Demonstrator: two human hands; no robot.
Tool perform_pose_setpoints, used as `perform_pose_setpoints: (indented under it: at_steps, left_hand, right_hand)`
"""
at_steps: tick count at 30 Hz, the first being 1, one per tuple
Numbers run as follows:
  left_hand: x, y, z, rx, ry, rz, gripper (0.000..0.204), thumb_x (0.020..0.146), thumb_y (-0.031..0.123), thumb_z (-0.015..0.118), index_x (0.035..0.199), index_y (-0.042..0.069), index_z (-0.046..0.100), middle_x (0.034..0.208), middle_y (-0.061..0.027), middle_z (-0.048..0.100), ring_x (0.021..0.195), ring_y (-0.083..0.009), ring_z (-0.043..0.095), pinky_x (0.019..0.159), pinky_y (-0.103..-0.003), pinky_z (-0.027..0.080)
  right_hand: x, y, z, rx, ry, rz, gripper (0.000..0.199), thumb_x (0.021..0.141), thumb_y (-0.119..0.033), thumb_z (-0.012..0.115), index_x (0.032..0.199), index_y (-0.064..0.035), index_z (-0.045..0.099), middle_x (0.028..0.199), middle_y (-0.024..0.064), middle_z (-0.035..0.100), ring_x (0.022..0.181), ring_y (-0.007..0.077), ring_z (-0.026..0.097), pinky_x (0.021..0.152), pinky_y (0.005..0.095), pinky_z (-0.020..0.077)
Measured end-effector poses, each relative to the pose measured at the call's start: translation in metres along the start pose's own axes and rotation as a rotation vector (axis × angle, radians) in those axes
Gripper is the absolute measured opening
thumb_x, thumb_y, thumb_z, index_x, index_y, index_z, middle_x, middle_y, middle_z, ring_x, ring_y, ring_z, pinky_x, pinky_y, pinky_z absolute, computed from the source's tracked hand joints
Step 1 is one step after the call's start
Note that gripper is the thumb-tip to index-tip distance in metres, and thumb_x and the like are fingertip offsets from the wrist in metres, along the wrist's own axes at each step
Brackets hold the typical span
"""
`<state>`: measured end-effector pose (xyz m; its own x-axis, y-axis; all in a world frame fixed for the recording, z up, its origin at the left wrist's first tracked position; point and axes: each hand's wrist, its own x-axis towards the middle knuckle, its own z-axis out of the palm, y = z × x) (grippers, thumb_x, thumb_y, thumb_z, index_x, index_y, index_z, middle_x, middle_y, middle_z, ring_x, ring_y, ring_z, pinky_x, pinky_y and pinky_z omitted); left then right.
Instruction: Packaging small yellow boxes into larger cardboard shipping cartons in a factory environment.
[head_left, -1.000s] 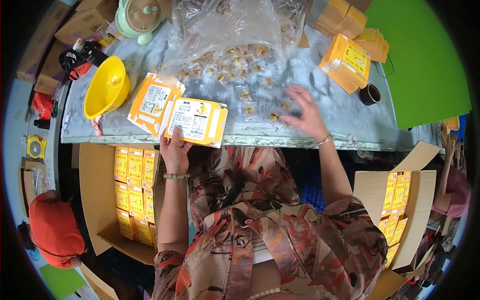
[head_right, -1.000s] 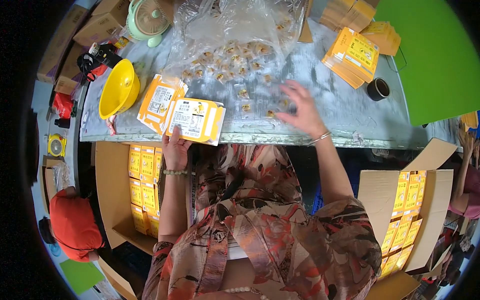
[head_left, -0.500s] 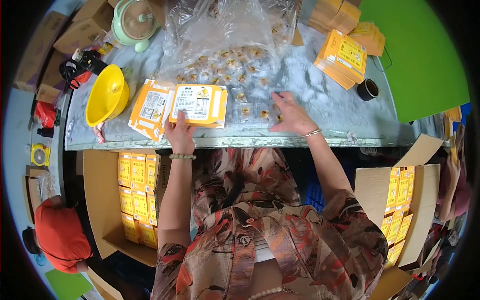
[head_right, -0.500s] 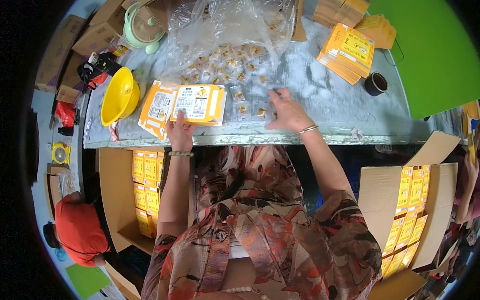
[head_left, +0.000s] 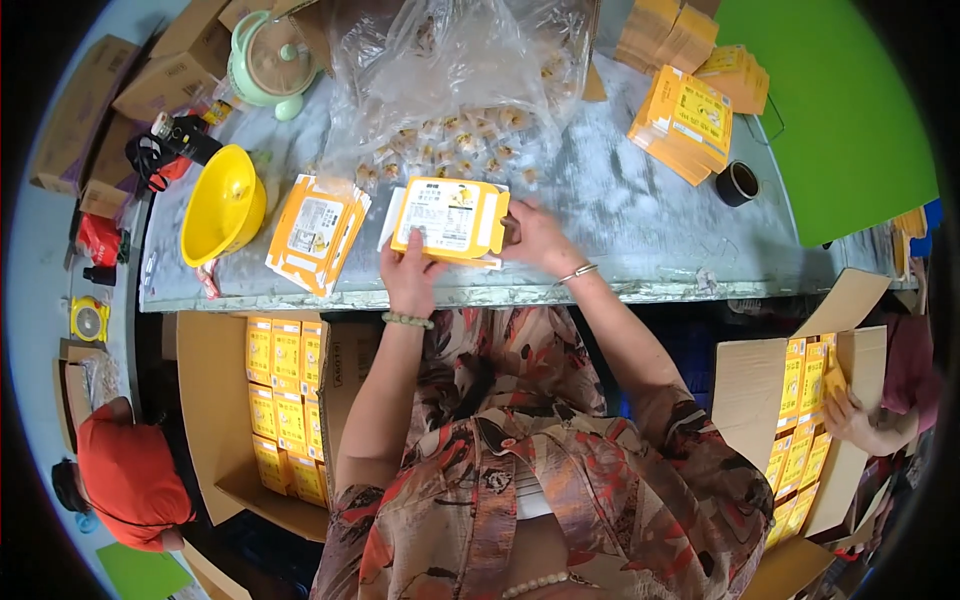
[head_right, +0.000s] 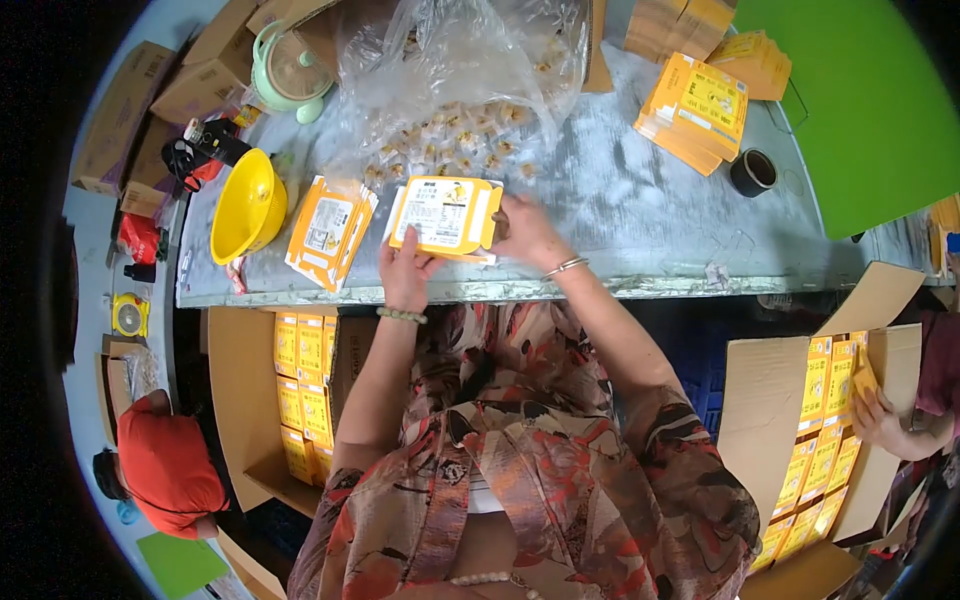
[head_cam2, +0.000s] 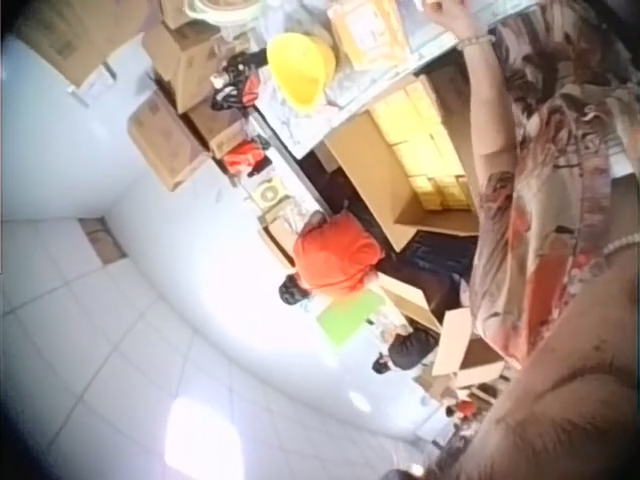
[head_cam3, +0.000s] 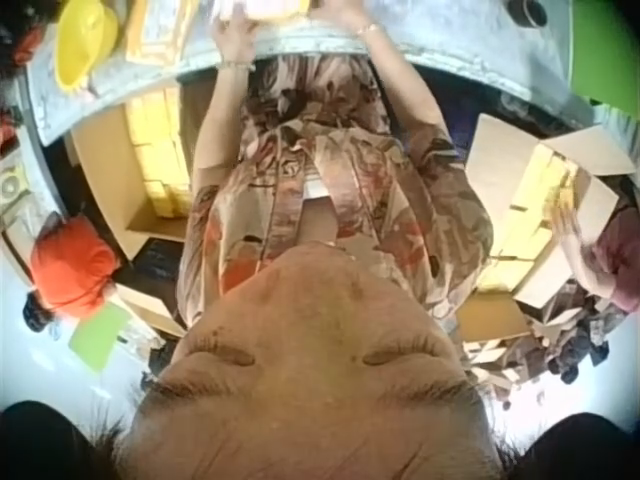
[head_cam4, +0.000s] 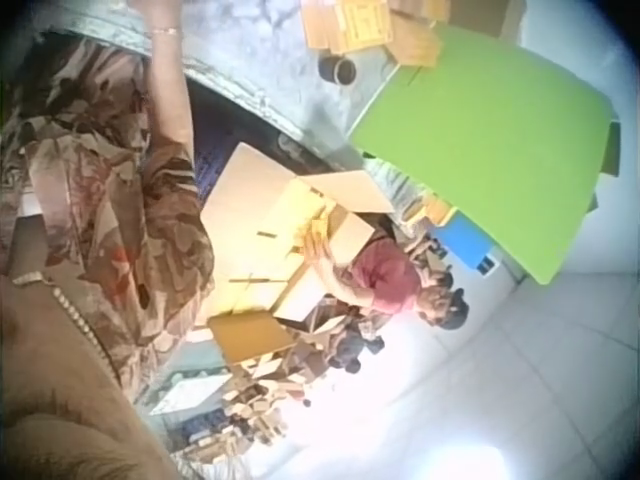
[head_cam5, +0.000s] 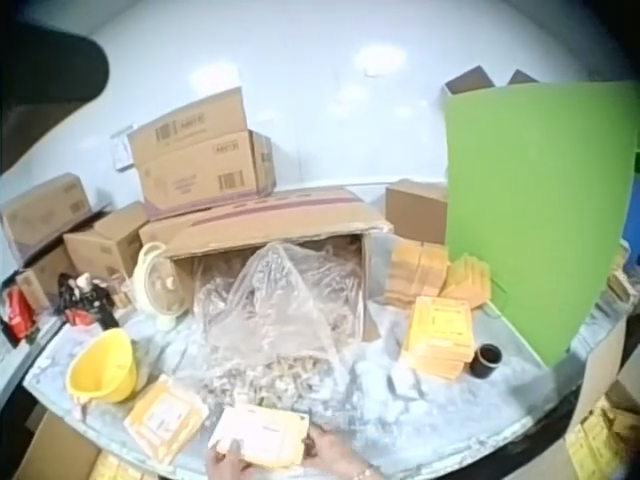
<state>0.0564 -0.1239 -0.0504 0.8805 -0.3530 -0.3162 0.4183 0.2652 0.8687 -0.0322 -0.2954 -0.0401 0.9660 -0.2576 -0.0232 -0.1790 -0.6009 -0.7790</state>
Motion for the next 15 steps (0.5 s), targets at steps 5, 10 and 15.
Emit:
perform_pose_setpoints:
  at_steps: [5, 10, 15]
  left_hand:
    - [-0.023, 0.0, 0.005, -0.286, -0.065, -0.043, 0.03, 0.082, 0.022, 0.046, 0.106, 0.005, 0.038, 0.099, -0.0116, 0.051, 0.088, -0.0235, 0.054, 0.068, -0.036, 0.05]
    - [-0.034, -0.002, -0.023, -0.439, -0.07, -0.094, 0.037, 0.083, 0.028, 0.043, 0.11, 0.002, 0.039, 0.102, -0.0119, 0.049, 0.092, -0.0211, 0.051, 0.077, -0.036, 0.046]
    - [-0.037, 0.012, -0.039, -0.756, -0.105, -0.154, 0.036, 0.081, 0.026, 0.047, 0.107, 0.001, 0.043, 0.101, -0.0106, 0.051, 0.087, -0.0206, 0.053, 0.08, -0.04, 0.044]
  right_hand:
    - [-0.002, -0.01, 0.027, 0.715, -0.06, -0.16, 0.061, 0.066, -0.01, 0.063, 0.117, -0.0016, 0.03, 0.102, 0.0159, 0.049, 0.095, 0.0232, 0.05, 0.079, 0.029, 0.0417]
    - [-0.014, -0.072, -0.001, 0.145, 0.011, -0.229, 0.052, 0.066, -0.016, 0.063, 0.109, -0.0003, 0.04, 0.1, 0.0124, 0.05, 0.09, 0.0217, 0.051, 0.073, 0.0302, 0.0427]
    - [0.015, -0.055, -0.023, 0.102, 0.242, -0.482, 0.044, 0.064, -0.019, 0.064, 0.103, -0.0055, 0.049, 0.101, 0.012, 0.048, 0.085, 0.0271, 0.049, 0.072, 0.0313, 0.0419]
